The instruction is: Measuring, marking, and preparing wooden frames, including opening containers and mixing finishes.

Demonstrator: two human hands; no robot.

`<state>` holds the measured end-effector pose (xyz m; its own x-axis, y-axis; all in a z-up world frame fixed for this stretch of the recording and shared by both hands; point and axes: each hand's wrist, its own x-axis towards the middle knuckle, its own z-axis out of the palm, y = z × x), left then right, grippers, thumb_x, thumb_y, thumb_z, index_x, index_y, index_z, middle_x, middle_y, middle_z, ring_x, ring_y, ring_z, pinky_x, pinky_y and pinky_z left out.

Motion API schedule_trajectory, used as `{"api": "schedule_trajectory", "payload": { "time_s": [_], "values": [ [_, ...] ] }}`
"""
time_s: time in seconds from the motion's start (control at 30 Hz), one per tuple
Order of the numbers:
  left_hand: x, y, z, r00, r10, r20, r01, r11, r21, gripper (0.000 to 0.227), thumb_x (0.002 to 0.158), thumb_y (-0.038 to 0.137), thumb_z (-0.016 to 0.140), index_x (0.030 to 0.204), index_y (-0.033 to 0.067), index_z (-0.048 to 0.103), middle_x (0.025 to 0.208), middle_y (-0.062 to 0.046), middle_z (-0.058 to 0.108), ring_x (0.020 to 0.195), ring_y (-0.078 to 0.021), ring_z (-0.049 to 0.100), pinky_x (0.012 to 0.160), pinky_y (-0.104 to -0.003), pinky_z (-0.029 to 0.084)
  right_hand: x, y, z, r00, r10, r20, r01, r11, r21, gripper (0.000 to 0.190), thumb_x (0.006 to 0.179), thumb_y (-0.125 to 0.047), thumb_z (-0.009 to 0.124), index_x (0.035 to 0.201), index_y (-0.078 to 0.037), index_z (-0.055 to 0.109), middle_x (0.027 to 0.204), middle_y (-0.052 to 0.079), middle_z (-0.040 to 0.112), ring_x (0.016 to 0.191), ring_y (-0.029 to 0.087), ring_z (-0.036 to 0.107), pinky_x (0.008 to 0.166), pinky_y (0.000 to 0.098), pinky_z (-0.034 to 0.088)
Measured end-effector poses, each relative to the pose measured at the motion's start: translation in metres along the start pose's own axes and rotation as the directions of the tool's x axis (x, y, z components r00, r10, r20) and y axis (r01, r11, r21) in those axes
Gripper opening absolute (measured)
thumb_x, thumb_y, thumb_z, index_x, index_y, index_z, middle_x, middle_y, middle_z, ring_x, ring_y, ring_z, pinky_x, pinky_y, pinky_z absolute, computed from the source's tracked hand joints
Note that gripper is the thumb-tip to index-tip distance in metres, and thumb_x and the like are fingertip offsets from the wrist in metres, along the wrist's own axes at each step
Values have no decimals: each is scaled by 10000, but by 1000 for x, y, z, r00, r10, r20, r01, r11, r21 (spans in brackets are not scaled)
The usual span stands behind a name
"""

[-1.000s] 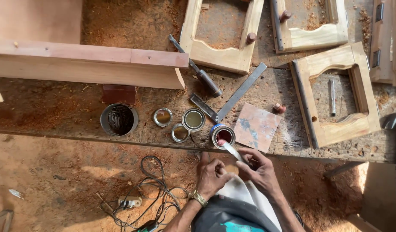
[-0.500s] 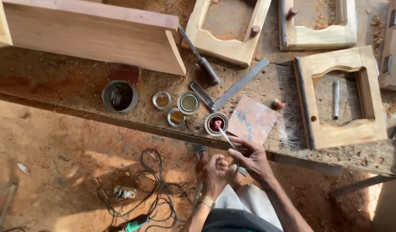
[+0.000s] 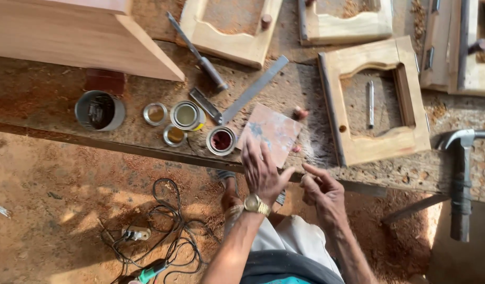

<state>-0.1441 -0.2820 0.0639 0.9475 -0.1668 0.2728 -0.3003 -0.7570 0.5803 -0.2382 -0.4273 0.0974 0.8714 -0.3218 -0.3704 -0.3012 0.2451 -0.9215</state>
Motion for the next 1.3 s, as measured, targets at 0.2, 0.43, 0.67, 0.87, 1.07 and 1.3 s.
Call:
{"api": "schedule_trajectory", "payload": {
  "time_s": [0.2, 0.43, 0.67, 0.87, 1.07, 1.3],
  "values": [
    [33, 20, 0, 922, -316, 224, 252, 928, 273, 1357, 431, 572, 994, 1460, -47, 362, 1568, -414, 200, 1462, -533, 174, 1175, -646, 192, -4, -11, -30, 999, 32, -11, -33, 996, -86, 323, 976, -170, 644, 1278, -74, 704, 889, 66, 738, 618, 102, 616, 515, 249, 509],
    [22, 20, -5, 894, -371, 250, 294, 908, 297, 1260, 416, 586, 987, 1410, 35, 442, 1579, -360, 249, 1453, -510, 258, 1191, -584, 273, -8, 14, -50, 998, 31, -53, -47, 944, -327, 345, 938, -172, 703, 1277, -127, 743, 851, 77, 761, 623, 118, 562, 513, 260, 457],
    [7, 25, -11, 944, -265, 197, 195, 929, 314, 1221, 387, 586, 971, 1383, 76, 480, 1535, -344, 299, 1393, -529, 304, 1094, -658, 304, 5, 37, -62, 994, -103, 28, 105, 892, -440, 303, 939, -166, 716, 1239, -175, 753, 1018, 42, 811, 862, 105, 721, 710, 260, 605],
    [-3, 42, -37, 925, -279, 257, 253, 959, 130, 1143, 385, 494, 965, 1335, 66, 496, 1474, -373, 317, 1287, -536, 364, 1045, -624, 371, -3, 6, -51, 950, -294, 104, 301, 779, -550, 314, 958, -121, 706, 1270, -148, 729, 933, 32, 701, 795, 102, 648, 692, 241, 529],
    [-3, 34, -41, 920, -241, 310, 223, 971, 92, 1082, 363, 436, 937, 1299, 82, 524, 1359, -299, 422, 1212, -474, 425, 998, -573, 427, -3, -5, -42, 907, -400, 132, 394, 693, -603, 303, 929, -81, 725, 1230, -118, 739, 794, 26, 596, 682, 113, 563, 586, 269, 464],
    [-5, 27, -41, 908, -232, 350, 212, 973, 96, 1025, 361, 488, 929, 1237, 92, 573, 1280, -258, 478, 1224, -433, 434, 1024, -546, 419, -4, -5, -45, 883, -452, 125, 397, 580, -711, 257, 868, -84, 781, 1122, -128, 783, 760, 48, 607, 636, 155, 599, 569, 310, 489]
  ]
}}
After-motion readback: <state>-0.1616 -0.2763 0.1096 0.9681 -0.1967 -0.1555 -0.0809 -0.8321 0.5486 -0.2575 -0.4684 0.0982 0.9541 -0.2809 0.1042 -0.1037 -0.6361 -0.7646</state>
